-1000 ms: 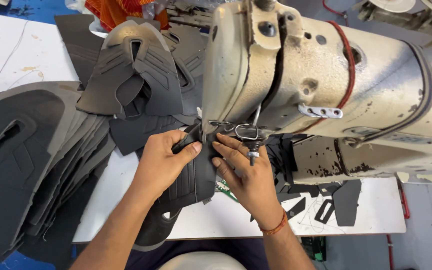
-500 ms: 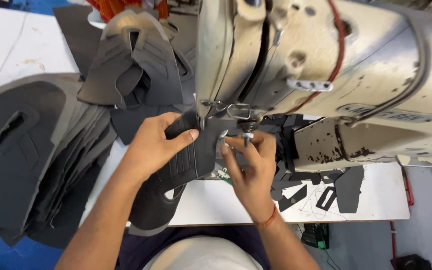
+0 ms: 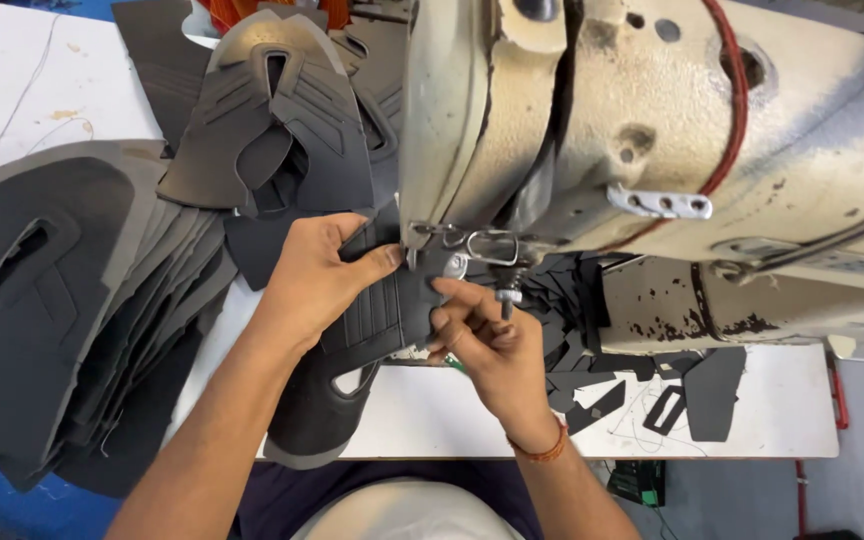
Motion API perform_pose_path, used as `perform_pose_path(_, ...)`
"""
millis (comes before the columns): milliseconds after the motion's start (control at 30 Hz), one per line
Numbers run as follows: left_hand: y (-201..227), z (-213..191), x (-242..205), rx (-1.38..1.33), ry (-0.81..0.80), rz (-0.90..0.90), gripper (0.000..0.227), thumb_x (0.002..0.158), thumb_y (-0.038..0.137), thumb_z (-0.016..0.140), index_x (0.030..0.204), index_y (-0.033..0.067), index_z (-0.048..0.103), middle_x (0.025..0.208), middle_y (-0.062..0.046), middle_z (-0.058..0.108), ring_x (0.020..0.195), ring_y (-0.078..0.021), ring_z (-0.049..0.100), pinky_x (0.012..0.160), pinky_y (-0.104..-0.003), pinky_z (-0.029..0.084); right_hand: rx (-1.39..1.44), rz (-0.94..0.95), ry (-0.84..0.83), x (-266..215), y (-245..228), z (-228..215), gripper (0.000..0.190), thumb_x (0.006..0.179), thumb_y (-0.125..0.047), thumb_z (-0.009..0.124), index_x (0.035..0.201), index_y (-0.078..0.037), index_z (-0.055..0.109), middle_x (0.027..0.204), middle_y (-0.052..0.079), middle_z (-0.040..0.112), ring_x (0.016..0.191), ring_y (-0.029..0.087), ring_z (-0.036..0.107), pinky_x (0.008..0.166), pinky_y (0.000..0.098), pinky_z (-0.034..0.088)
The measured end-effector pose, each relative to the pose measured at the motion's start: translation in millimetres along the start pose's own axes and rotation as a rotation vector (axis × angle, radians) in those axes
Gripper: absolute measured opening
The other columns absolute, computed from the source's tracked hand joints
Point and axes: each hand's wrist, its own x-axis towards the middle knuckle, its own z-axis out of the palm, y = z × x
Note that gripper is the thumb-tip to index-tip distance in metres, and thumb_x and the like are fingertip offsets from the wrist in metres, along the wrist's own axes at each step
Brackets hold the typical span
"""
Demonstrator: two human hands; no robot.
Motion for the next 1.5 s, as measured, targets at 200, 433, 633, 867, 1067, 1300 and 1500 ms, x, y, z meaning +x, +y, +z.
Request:
perform_pose_path(200, 11.8, 3.4, 14.7, -0.042, 0.029, -0.056, 0.011, 0.087, 0.006, 0.077, 0.092, -0.0034, 0.077, 0.078, -0.003, 0.075, 0.066, -0.0036, 0.063, 0.056, -0.023, 0.052, 0.063, 0.121, 0.039, 19.8, -14.2, -4.3, 0.023, 0.092, 0.006, 0.066, 0.114, 0.007, 0.072, 0.085, 0.007, 0.073, 0.07, 0.014, 0.072, 0.063, 0.0302, 0.064)
perform_pose_path(433, 0.6, -4.7, 40.8, 0.09, 0.012, 0.027, 0.013, 0.086, 0.008, 0.079, 0.09, -0.0043, 0.078, 0.075, 0.0, 0.071, 0.066, -0.0017, 0.056, 0.054, -0.022, 0.048, -0.098, 0.065, -0.006, 39.7, -16.9, -12.8, 0.018, 0.086, -0.005, 0.078, 0.102, 0.003, 0.077, 0.083, 0.005, 0.076, 0.069, 0.009, 0.066, 0.06, 0.0235, 0.053)
perform_pose_path(633, 50.2, 20.6, -14.4, 0.595, 0.348, 0.504, 0.022, 0.08, 0.006, 0.079, 0.099, -0.0021, 0.073, 0.086, -0.008, 0.071, 0.078, -0.0195, 0.062, 0.07, -0.035, 0.051, -0.187, 0.05, -0.016, 44.5, -24.2, -11.5, 0.017, 0.085, -0.008, 0.082, 0.099, 0.001, 0.079, 0.073, -0.002, 0.068, 0.064, 0.004, 0.058, 0.057, 0.0227, 0.047)
perform_pose_path(867, -64.3, 87.1, -89.0, -0.015, 0.001, 0.127, 0.023, 0.085, 0.011, 0.079, 0.102, 0.0032, 0.068, 0.082, -0.002, 0.07, 0.067, -0.0111, 0.063, 0.059, -0.028, 0.052, -0.229, 0.096, 0.035, 37.8, -14.7, -7.0, 0.015, 0.088, -0.01, 0.082, 0.1, -0.002, 0.08, 0.064, -0.006, 0.055, 0.06, 0.003, 0.045, 0.054, 0.021, 0.036)
perform_pose_path(1067, -33.4, 83.1, -52.8, -0.547, 0.329, 0.16, 0.025, 0.098, 0.024, 0.068, 0.102, -0.0003, 0.064, 0.08, -0.003, 0.065, 0.064, -0.0093, 0.059, 0.059, -0.024, 0.05, -0.212, 0.007, 0.107, 32.2, -9.1, -0.5, 0.017, 0.087, -0.007, 0.08, 0.102, 0.001, 0.079, 0.068, -0.008, 0.058, 0.063, 0.002, 0.05, 0.057, 0.0205, 0.041)
perform_pose_path(1300, -42.9, 43.5, -27.3, -0.438, 0.27, 0.112, 0.032, 0.101, 0.027, 0.067, 0.089, -0.0033, 0.068, 0.071, -0.006, 0.064, 0.058, -0.0117, 0.059, 0.051, -0.029, 0.051, -0.158, 0.013, 0.135, 12.6, -10.5, 5.7, 0.021, 0.089, -0.01, 0.078, 0.108, -0.002, 0.078, 0.063, -0.007, 0.057, 0.06, 0.001, 0.05, 0.055, 0.0198, 0.042)
perform_pose_path(1500, -37.3, 44.6, -30.6, -0.391, 0.097, -0.038, 0.035, 0.1, 0.028, 0.065, 0.087, -0.0037, 0.069, 0.071, -0.006, 0.066, 0.059, -0.0126, 0.062, 0.053, -0.03, 0.056, -0.892, -0.85, 0.158, 7.7, -74.1, -8.5, 0.028, 0.086, -0.003, 0.079, 0.108, -0.008, 0.062, 0.099, 0.01, 0.065, 0.09, 0.026, 0.064, 0.078, 0.0349, 0.051)
